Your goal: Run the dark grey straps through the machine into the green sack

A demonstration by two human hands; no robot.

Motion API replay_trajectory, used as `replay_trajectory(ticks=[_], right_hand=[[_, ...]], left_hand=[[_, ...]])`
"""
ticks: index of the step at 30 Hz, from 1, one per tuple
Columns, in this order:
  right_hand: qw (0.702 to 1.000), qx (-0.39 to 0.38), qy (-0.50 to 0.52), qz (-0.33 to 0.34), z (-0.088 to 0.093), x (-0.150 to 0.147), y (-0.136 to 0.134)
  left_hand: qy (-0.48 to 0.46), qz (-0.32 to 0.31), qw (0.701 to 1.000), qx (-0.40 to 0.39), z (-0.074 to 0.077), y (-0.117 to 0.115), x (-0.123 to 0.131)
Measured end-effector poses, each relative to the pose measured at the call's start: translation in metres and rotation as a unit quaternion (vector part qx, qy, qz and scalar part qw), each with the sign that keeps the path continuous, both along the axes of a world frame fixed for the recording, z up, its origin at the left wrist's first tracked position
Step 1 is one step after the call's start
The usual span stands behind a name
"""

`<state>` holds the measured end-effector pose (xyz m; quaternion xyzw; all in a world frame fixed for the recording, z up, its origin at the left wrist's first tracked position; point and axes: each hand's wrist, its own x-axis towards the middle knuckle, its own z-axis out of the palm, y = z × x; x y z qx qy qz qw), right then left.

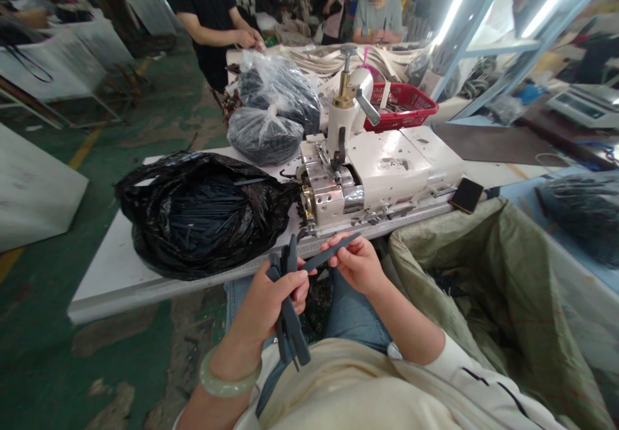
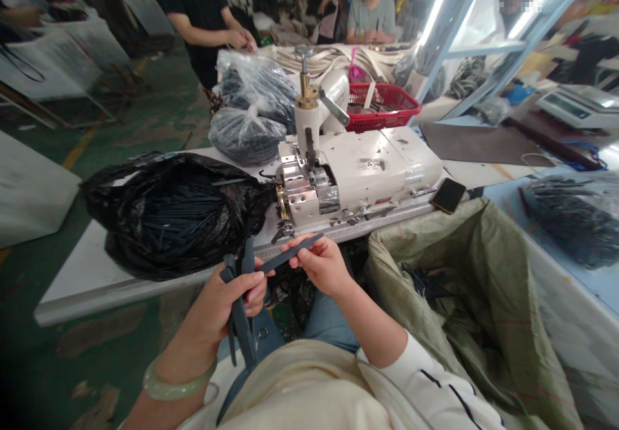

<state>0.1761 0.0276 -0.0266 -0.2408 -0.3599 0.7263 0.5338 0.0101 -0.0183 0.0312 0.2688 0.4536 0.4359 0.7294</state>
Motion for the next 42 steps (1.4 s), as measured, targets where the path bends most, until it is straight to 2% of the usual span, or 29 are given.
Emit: replay_trajectory(ticks=[7, 11, 16, 19, 23, 29, 32, 34, 36, 37, 39, 41, 42], right_hand=[[0.999, -0.032, 0.011, -0.030, -0.006, 0.003, 0.006], [0.997, -0.038, 0.000, -0.064, -0.003, 0.004, 0.014], [0.988, -0.121, -0.083, -0.048, 0.007, 0.012, 0.050], [0.983, -0.129, -0.123, -0.050, 0.012, 0.016, 0.075], [0.978, -0.135, -0.131, -0.089, 0.018, 0.016, 0.101], [0.971, -0.145, -0.139, -0.130, 0.024, 0.011, 0.118], [0.959, -0.116, -0.153, -0.210, 0.023, 0.017, 0.116], [0.932, -0.081, -0.191, -0.299, 0.020, 0.030, 0.106], [0.881, -0.035, -0.277, -0.381, 0.014, 0.050, 0.089], [0.845, -0.004, -0.341, -0.412, 0.011, 0.061, 0.078], [0.749, 0.080, -0.481, -0.448, 0.005, 0.081, 0.055], [0.662, 0.186, -0.579, -0.439, 0.000, 0.096, 0.033], [0.635, 0.236, -0.603, -0.422, -0.002, 0.101, 0.023]], left_hand=[[-0.001, -0.006, 1.000, 0.001, 0.003, 0.003, -0.004], [-0.004, 0.000, 1.000, -0.003, 0.002, 0.005, -0.006], [-0.033, 0.019, 0.999, -0.020, 0.004, 0.008, -0.013], [-0.052, 0.019, 0.998, -0.022, 0.003, 0.009, -0.018], [-0.053, 0.025, 0.998, -0.019, 0.001, 0.010, -0.021], [-0.055, 0.027, 0.998, -0.018, 0.000, 0.012, -0.021], [-0.058, 0.015, 0.998, -0.020, 0.001, 0.013, -0.020], [-0.060, 0.009, 0.998, -0.018, 0.000, 0.014, -0.020], [-0.066, 0.005, 0.998, -0.018, -0.001, 0.015, -0.020], [-0.070, 0.001, 0.997, -0.019, -0.002, 0.015, -0.019], [-0.079, -0.007, 0.997, -0.024, -0.005, 0.016, -0.017], [-0.086, -0.016, 0.996, -0.028, -0.007, 0.017, -0.014], [-0.088, -0.021, 0.995, -0.029, -0.008, 0.018, -0.012]])
